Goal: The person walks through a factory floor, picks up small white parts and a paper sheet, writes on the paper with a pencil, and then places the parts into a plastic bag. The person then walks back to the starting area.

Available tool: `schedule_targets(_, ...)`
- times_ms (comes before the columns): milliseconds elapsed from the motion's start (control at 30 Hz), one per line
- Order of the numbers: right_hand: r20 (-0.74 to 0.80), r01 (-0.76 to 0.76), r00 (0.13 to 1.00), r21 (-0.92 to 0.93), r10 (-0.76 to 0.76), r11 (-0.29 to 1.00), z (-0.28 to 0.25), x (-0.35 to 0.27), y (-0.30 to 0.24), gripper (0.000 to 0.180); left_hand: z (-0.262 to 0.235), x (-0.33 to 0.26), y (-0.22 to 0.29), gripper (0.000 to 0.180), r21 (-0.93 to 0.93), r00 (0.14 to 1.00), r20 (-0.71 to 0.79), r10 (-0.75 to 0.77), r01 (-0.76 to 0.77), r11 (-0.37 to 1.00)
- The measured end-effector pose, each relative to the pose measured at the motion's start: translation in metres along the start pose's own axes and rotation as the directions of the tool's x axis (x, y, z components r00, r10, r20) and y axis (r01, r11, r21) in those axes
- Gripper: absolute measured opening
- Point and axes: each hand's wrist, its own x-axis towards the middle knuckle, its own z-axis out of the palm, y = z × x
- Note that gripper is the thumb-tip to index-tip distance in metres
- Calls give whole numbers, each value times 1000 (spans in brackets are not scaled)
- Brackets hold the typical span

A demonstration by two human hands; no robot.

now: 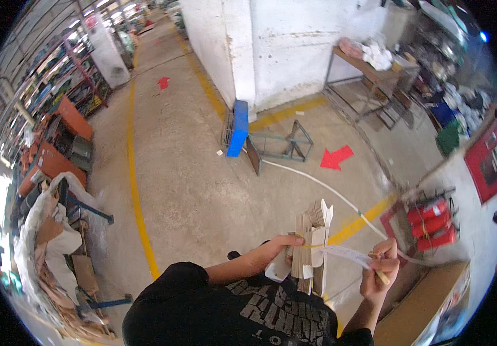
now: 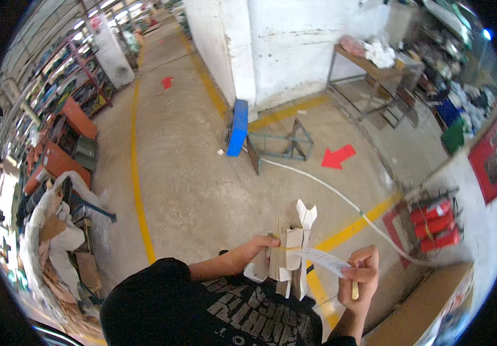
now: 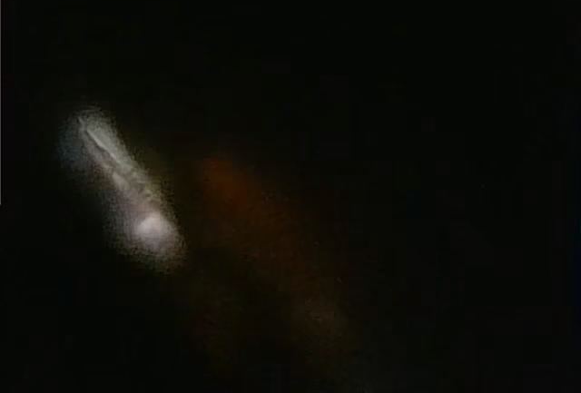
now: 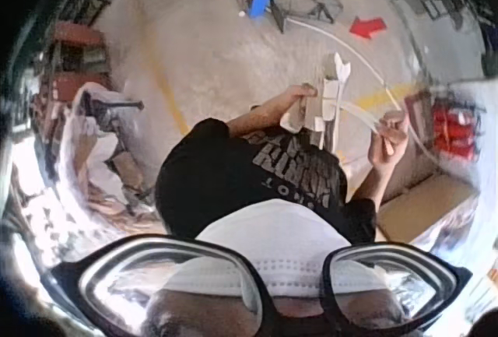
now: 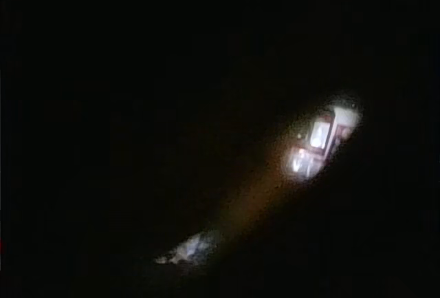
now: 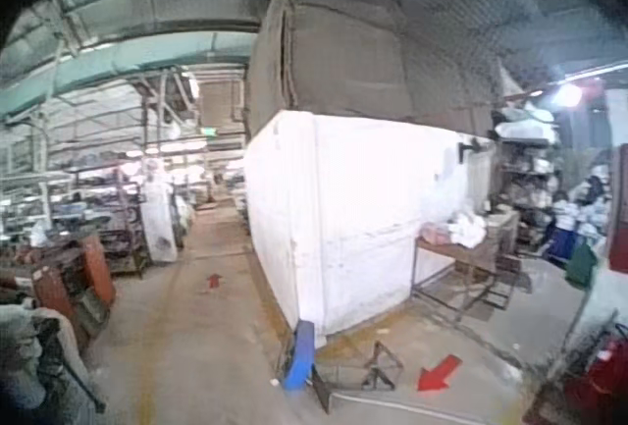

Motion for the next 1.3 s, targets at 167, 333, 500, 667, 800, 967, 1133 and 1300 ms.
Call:
schedule_targets(167,130,198,975,-144,-180,970,-43,94,132,35,9,159,55,51,-161,995,0,103,-101,982)
schedule_targets(333,233,95,972,-350,-11,932,-91,180,271,35,3,338,136,52,-326,964,89,252,-210,922)
schedule_targets(500,105,-58,989,-400,108,915,-149,264,379,23,56,474,242,57,-199,975,56,215,-201,959)
schedule_targets(667,-136,-138,987,-491,80,860,-232,321,487,22,88,635,306,49,-277,993,92,75,-47,960)
schedule_targets(800,-169,-96,986,-571,-2,816,-304,373,581,27,144,774,344,52,-66,945,324,45,-25,998)
schedule_targets(967,-24,-102,994,-503,103,858,-404,472,696,31,213,932,397,61,-16,952,301,-57,65,998)
schedule_targets(1133,134,-236,939,-423,318,875,-501,575,766,34,280,1037,454,75,-245,904,426,28,86,966)
schedule_targets(1300,-22,-342,931,-407,365,847,-583,637,892,39,303,1186,504,74,-228,958,247,146,-89,970)
